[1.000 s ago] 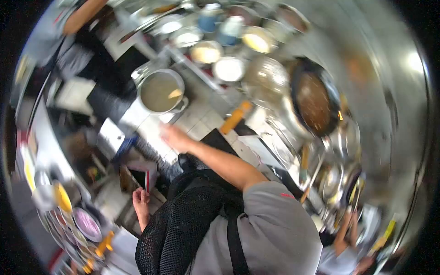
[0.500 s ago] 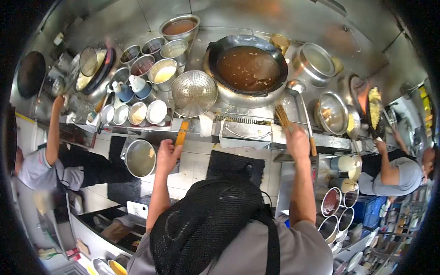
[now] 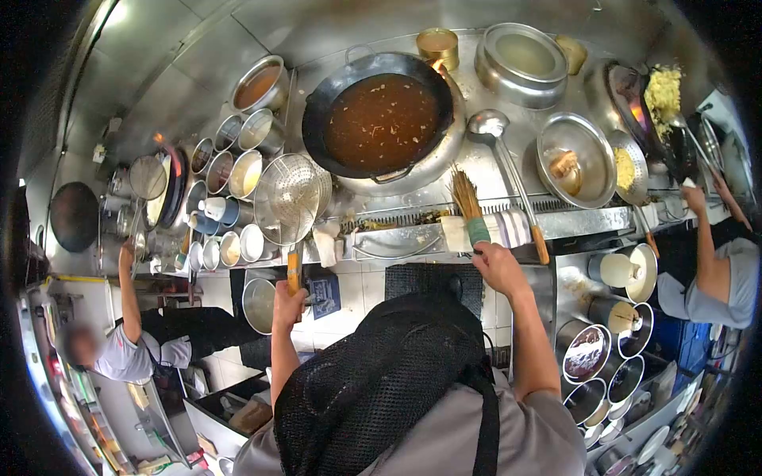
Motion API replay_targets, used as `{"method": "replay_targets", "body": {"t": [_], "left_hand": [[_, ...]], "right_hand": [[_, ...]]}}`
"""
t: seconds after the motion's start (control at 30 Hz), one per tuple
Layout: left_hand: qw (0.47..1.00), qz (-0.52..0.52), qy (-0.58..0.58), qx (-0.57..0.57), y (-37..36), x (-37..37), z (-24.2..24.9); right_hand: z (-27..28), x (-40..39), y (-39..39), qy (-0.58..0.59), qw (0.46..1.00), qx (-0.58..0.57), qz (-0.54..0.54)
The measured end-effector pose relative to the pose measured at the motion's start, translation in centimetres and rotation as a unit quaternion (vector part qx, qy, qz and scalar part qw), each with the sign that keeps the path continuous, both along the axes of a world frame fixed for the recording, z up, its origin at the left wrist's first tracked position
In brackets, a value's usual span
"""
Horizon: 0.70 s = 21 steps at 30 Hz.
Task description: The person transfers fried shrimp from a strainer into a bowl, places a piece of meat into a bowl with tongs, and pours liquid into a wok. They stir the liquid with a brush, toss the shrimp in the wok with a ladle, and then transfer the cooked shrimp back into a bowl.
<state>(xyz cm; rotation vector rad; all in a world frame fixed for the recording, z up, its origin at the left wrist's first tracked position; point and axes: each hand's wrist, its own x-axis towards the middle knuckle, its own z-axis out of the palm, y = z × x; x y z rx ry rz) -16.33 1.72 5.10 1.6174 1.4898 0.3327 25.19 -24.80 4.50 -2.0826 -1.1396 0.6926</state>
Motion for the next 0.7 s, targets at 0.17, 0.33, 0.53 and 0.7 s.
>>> {"method": "replay_targets", "body": {"t": [0.17, 0.33, 0.53, 0.7], "left_hand": [[0.999, 0.028, -0.013, 0.006, -2.7, -0.2, 0.3], [0.999, 0.038, 0.011, 0.000, -2.4, -0.5, -0.1], [0.972, -0.052, 0.192, 0.127, 3.2, -1.4, -3.3], [0.881, -0.120, 0.155, 0.431, 3.5, 2.4, -2.2]], "right_hand": [[-0.1, 2.4, 1.4, -0.015, 0.999, -0.018, 0.033], [-1.1, 2.3, 1.9, -0.032, 0.998, 0.029, 0.041], [-0.9, 0.0, 1.8, -0.049, 0.998, 0.011, -0.043], [-2.2, 1.0, -0.2, -0.250, 0.947, 0.005, -0.204]]}}
